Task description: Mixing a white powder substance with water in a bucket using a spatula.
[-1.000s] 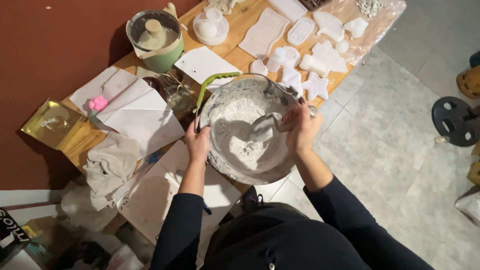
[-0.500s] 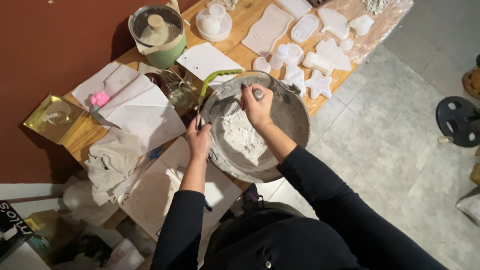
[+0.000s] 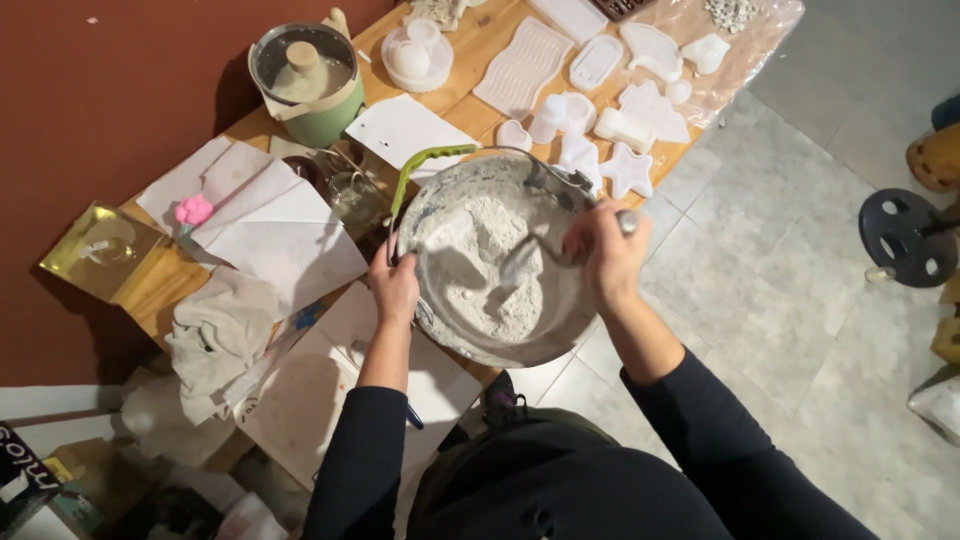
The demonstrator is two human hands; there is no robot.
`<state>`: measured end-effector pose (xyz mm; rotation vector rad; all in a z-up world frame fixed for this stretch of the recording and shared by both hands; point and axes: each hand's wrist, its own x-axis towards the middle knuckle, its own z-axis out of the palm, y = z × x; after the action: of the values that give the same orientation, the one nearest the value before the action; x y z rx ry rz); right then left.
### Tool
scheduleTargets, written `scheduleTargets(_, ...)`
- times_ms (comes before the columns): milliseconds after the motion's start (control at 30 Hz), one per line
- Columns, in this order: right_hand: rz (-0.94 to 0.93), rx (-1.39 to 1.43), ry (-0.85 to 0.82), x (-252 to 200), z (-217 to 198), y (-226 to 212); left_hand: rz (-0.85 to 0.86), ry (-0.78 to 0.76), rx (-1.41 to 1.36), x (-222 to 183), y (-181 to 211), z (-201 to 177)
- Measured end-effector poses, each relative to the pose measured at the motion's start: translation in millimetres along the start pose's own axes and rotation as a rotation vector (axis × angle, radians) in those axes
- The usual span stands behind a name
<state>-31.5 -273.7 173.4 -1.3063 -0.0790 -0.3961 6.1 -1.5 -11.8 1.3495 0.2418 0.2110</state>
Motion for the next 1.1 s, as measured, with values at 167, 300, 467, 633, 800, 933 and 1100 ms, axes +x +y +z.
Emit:
scheduleTargets(167,-0.113,-0.044,0.254,40.1,39.2,45.6,-0.008,-0.006,-0.033,0.2,1.3,2.1)
scheduleTargets(300,-0.154,-0.142,0.305,49.6,61.0,116.9,0.006,-0.014,-0.02,-0.6,1.7,1.8)
scheduleTargets(467,0.088,-0.214,0.12,26.3,113.7,100.0,-0.019,0.024,0.012,5.3,-8.5,0.7)
scheduleTargets(633,0.089,-0.211,-0.2,-9.1,102.4,106.6,0.004,0.044,0.182,3.6,2.2,0.6)
scheduleTargets(800,0.218,-0.004,-0.634,-19.3,52.6,68.6,0.031,0.063,0.221,-1.1,10.5,1.8)
scheduleTargets(933,0.326,0.098,-0.93,-5.1,3.4,58.1,-0.055,0.096,0.109,2.6,-3.1,0.5)
scheduleTargets(1100,0.487,0.093,-1.181,46.3,-11.3,20.5,-0.029,0.04,0.022,1.5,-0.3,-0.1)
